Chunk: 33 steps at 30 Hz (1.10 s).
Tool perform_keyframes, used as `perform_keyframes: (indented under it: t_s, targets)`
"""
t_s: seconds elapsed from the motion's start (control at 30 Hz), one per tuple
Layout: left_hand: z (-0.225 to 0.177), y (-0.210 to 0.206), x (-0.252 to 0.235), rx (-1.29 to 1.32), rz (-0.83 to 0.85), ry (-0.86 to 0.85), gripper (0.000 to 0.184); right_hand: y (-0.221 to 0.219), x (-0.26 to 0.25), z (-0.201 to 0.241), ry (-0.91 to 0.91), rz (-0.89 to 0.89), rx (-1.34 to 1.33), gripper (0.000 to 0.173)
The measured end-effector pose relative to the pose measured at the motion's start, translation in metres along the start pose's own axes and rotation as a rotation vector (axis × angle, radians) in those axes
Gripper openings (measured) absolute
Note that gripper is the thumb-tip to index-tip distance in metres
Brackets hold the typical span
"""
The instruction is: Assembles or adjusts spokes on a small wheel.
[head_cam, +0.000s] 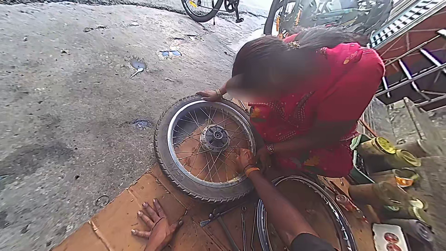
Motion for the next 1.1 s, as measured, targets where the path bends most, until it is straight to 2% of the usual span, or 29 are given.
perform_keyframes:
  t_s: [0.17,0.3,0.47,0.53,0.93,1.1]
  targets:
    - [-0.001,-0.001,0.0,-0.008,-0.005,0.007,0.154,0.007,0.008,0.007,0.055,0.013,0.084,0.038]
    - [-0.003,0.001,0.0,-0.032,0.008,0.02,0.154,-0.003,0.011,0.001,0.096,-0.087,0.088,0.042]
    - [-0.003,0.0,-0.001,-0.033,0.0,0.018,0.152,-0.007,0.007,0.001,0.154,-0.131,0.114,0.044]
    - [-0.002,0.001,-0.002,-0.037,-0.005,0.018,0.153,-0.006,0.004,0.003,0.169,-0.127,0.092,0.039]
    - [-0.001,0.0,-0.002,-0.031,0.015,0.019,0.153,0.001,0.01,0.015,0.076,-0.08,0.112,0.035]
    - [-0.001,-0.002,-0.004,-0.038,0.03,0.025,0.154,0.002,0.007,0.009,0.093,-0.094,0.1,0.043]
Point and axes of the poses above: each hand's wrist, its own x-axis away from the middle knuckle, its own y-axis out of the back of the hand, z = x × y, the point moved 2 cm from there along -x, towards the middle knuckle, and after that the axes turned 10 degrees about x, right-handed, at the moved point
